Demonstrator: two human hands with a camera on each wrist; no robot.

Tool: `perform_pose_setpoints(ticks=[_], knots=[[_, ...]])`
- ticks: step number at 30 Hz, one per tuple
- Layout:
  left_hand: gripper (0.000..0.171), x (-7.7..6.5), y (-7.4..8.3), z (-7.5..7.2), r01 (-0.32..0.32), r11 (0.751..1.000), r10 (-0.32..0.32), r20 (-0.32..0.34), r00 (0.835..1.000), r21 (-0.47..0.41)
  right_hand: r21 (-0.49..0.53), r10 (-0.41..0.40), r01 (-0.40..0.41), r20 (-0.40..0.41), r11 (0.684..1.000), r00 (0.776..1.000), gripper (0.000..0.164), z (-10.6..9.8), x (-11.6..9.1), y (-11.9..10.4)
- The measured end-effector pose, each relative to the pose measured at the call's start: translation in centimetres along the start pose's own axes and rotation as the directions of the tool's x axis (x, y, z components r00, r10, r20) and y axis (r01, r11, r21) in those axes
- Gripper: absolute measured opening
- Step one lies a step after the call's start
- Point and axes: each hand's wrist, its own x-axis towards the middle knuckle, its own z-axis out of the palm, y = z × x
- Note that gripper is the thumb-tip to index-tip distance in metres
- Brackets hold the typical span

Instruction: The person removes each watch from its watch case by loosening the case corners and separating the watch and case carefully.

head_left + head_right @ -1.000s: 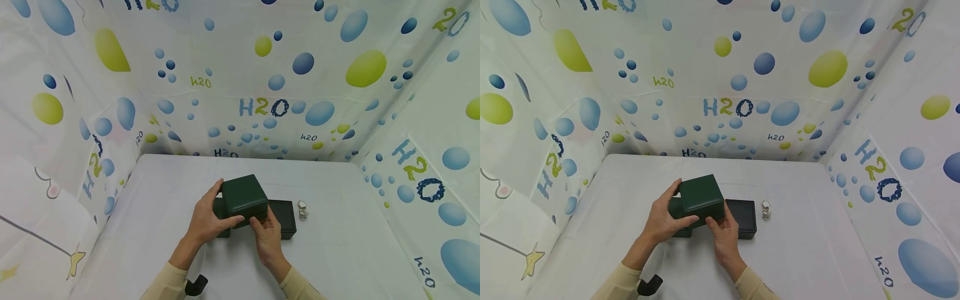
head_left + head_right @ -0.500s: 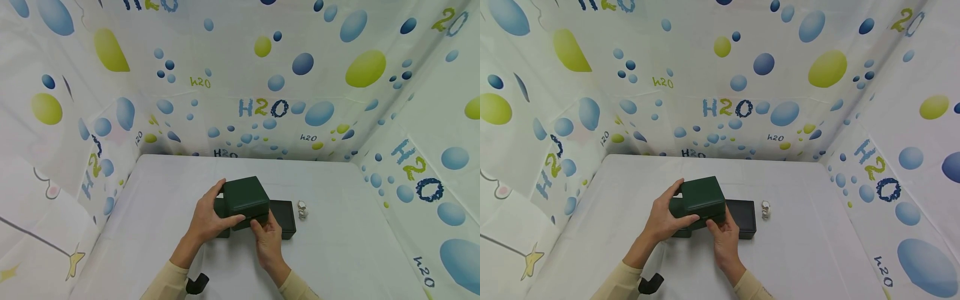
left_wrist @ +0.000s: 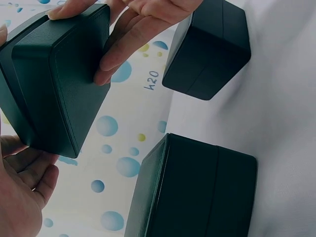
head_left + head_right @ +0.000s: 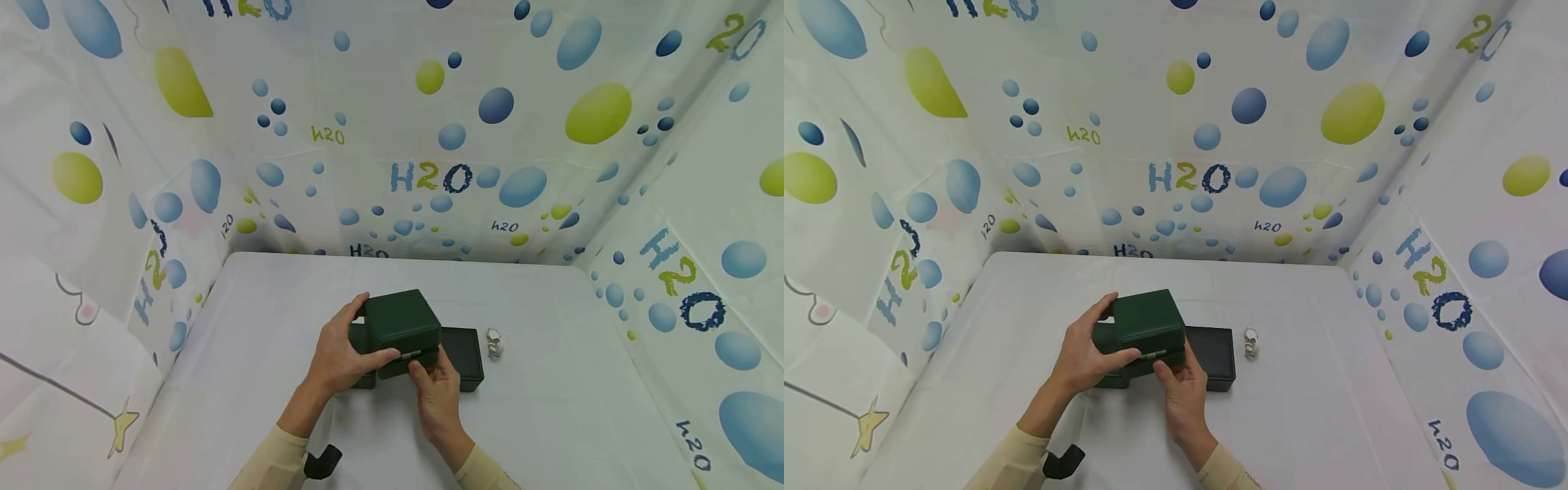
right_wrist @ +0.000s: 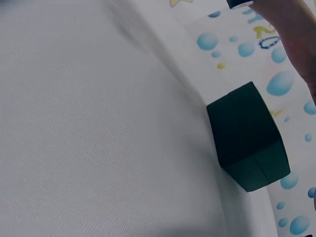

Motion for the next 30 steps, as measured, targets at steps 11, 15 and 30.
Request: perform_pose_setpoints(ticks=[11,15,30], knots=[[0.094,0.18,0.41,-0.03,0.026,1.000,-0.026,-0.005,1.000,0.011,-0.015,-0.036,0.036,-0.003,0.999,0.999,0.060,0.03,-0.17,0.20],[0.092,0.28,0.39,0.02,0.017,1.000,-0.017,-0.005,1.000,-0.004,-0.028,-0.048,0.048,-0.006,0.998,0.999,0.060,0.03,-0.19,0.23],[0.083,0.61,0.74,-0.15,0.006,1.000,-0.008,-0.055,0.998,-0.024,-0.053,-0.075,0.075,0.007,0.996,0.997,0.066,0.14,-0.17,0.12]])
